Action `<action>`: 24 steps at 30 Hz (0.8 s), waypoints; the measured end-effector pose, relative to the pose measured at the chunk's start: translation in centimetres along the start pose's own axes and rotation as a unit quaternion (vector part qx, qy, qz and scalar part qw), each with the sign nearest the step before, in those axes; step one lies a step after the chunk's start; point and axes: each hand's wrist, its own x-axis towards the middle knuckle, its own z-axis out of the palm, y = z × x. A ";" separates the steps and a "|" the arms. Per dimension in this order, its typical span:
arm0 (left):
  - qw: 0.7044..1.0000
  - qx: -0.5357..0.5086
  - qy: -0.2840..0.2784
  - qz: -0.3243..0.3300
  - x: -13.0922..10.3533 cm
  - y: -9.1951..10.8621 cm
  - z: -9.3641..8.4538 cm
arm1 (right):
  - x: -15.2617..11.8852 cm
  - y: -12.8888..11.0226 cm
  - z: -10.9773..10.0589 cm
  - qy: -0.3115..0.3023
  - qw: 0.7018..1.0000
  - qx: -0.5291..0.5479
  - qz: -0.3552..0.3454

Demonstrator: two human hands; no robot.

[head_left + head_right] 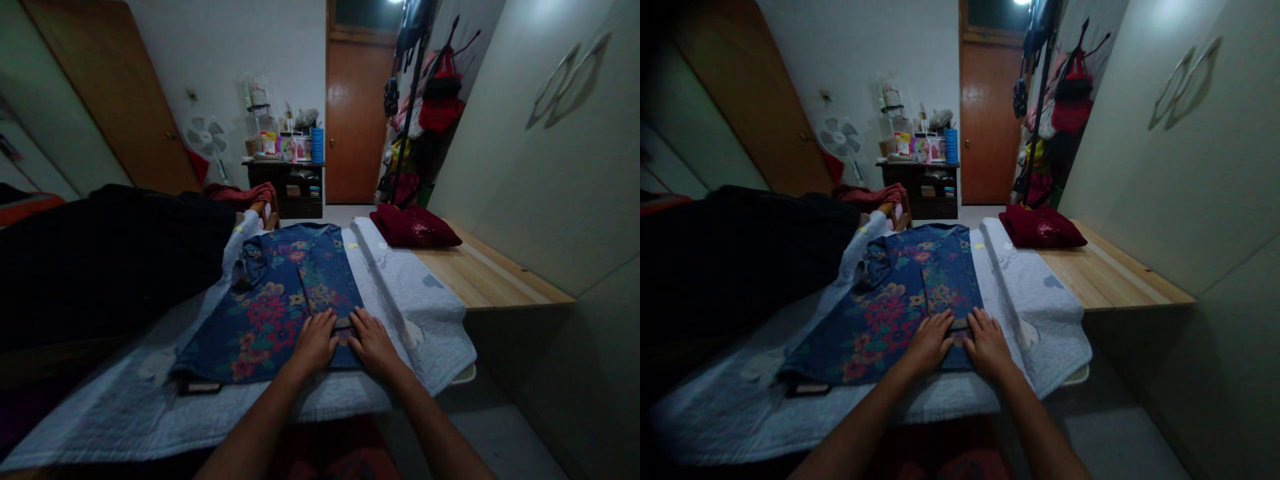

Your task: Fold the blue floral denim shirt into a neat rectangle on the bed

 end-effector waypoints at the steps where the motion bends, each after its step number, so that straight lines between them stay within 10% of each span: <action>1: 1.000 -0.004 -0.020 -0.002 -0.3 0.0 -0.1 | 0.0 -0.1 -0.1 0.003 1.000 -0.001 0.003; 24: 0.998 0.032 -0.004 -0.057 -1.6 -0.1 0.8 | 1.4 -1.5 1.0 0.061 0.997 0.045 -0.032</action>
